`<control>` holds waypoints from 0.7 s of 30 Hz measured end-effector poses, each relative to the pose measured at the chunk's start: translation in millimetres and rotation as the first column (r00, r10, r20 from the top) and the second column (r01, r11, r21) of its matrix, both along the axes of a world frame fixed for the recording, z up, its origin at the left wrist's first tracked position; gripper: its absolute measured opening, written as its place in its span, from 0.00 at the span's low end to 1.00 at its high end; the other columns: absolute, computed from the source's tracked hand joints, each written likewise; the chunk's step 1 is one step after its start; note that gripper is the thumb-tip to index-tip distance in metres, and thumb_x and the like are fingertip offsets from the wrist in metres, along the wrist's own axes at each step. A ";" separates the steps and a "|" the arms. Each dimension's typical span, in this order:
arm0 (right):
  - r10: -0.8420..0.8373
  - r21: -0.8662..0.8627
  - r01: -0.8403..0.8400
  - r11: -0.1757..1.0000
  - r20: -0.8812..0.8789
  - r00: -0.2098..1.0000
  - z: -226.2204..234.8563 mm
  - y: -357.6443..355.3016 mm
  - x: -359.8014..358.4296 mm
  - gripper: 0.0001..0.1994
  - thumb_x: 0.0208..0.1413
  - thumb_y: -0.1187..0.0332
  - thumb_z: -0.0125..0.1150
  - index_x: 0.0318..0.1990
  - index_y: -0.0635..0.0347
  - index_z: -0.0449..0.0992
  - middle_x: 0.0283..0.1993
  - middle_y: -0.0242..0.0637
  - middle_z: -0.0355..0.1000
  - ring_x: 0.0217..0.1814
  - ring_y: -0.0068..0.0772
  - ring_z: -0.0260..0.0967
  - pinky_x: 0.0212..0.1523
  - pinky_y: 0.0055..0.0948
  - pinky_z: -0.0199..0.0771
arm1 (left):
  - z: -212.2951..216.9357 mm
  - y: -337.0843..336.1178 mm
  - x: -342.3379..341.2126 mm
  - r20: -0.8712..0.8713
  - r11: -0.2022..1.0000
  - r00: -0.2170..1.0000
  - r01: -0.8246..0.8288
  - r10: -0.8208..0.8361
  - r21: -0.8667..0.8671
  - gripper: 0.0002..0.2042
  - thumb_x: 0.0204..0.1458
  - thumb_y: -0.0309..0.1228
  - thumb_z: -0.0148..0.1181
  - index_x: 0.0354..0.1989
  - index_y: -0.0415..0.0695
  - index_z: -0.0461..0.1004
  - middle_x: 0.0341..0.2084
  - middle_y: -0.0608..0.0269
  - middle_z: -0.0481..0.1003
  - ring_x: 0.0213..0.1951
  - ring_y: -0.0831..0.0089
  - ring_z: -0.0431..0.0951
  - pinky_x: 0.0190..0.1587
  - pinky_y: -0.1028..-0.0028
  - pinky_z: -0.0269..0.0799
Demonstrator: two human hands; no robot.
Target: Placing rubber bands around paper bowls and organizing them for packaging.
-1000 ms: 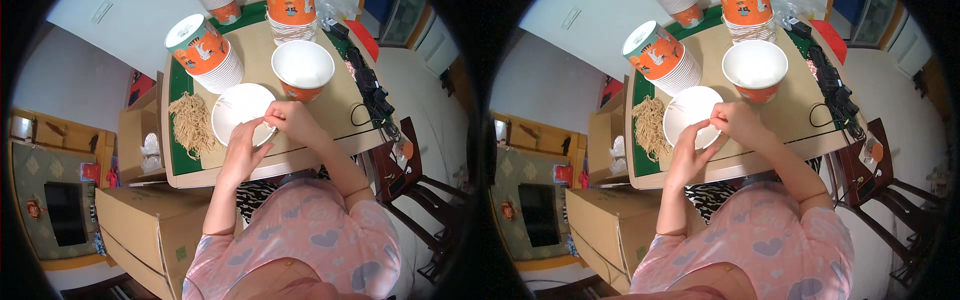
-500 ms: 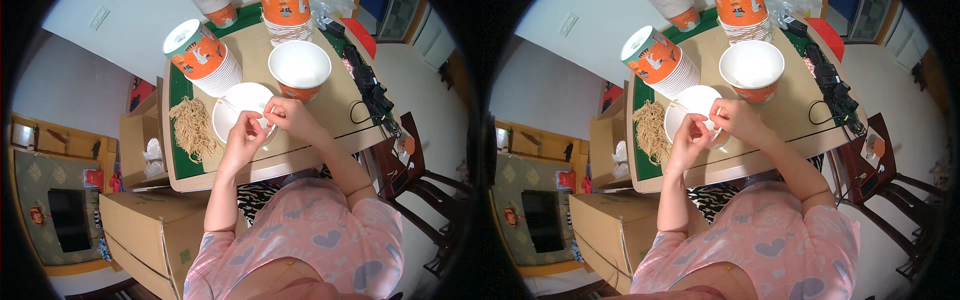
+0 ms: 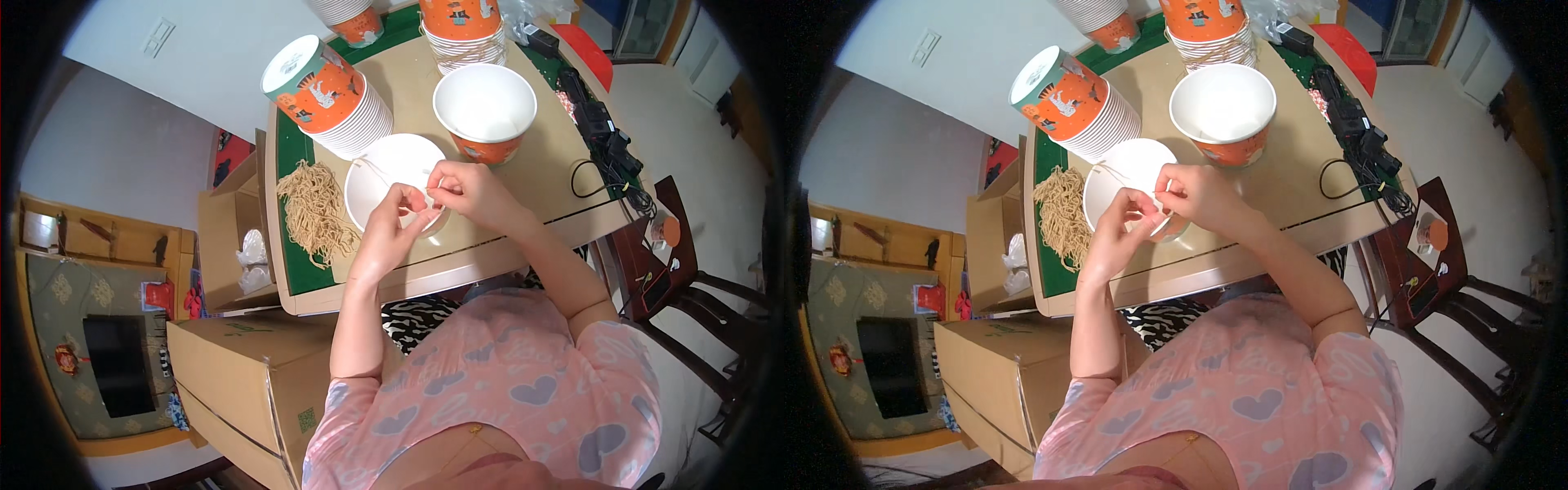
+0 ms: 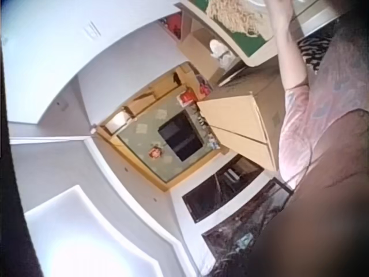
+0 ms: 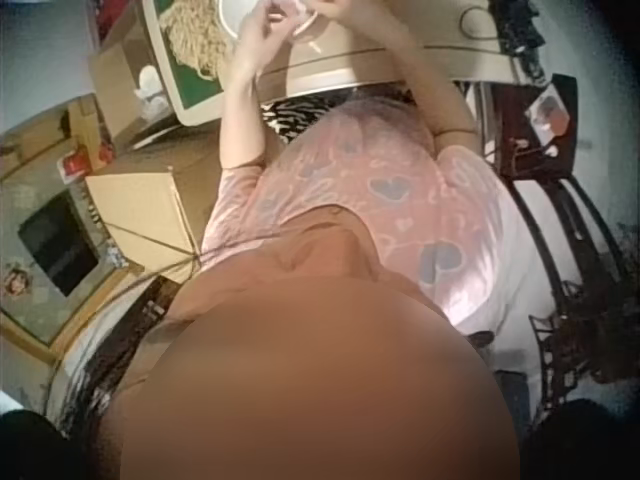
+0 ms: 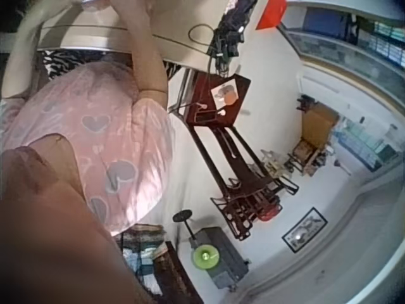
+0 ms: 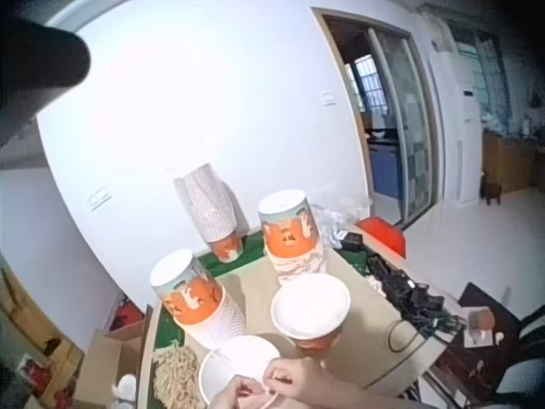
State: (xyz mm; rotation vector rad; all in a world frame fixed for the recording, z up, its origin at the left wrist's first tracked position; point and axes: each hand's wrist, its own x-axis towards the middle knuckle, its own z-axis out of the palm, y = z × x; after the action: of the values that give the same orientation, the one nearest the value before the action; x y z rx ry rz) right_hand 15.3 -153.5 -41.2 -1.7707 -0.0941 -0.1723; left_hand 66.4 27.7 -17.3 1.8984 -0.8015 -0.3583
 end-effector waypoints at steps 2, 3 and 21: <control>0.006 0.012 -0.006 1.000 0.015 1.000 -1.9 0.1 0.2 0.03 0.54 0.76 0.56 0.33 0.66 0.70 0.21 0.27 0.70 0.24 0.10 0.63 0.25 0.16 0.61 | -0.4 -0.1 -1.0 0.041 0.995 0.999 0.025 -0.029 0.095 0.12 0.50 0.31 0.65 0.33 0.38 0.70 0.29 0.64 0.74 0.34 0.74 0.73 0.37 0.72 0.69; 0.005 -0.004 -0.005 1.000 0.011 1.000 -0.7 -0.2 -0.4 0.03 0.54 0.76 0.56 0.33 0.66 0.70 0.21 0.26 0.69 0.24 0.09 0.62 0.24 0.16 0.59 | -0.6 -0.1 -1.4 0.080 0.981 0.995 0.046 -0.062 0.189 0.11 0.49 0.32 0.65 0.31 0.39 0.70 0.29 0.63 0.74 0.34 0.72 0.73 0.37 0.71 0.68; -0.031 0.127 0.017 0.992 0.112 0.993 -15.7 0.8 6.4 0.04 0.55 0.73 0.58 0.33 0.64 0.73 0.25 0.26 0.71 0.24 0.10 0.63 0.21 0.16 0.59 | 14.8 7.8 0.9 0.247 0.988 0.958 0.133 -0.149 0.081 0.08 0.46 0.17 0.59 0.32 0.44 0.78 0.23 0.65 0.67 0.24 0.74 0.69 0.26 0.76 0.64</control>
State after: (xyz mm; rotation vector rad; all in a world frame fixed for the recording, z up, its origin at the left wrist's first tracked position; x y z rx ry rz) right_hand 21.8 -152.7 -56.8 -1.6366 -0.1410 -0.2907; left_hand 67.2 35.5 -2.5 1.9763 -1.1110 -0.2332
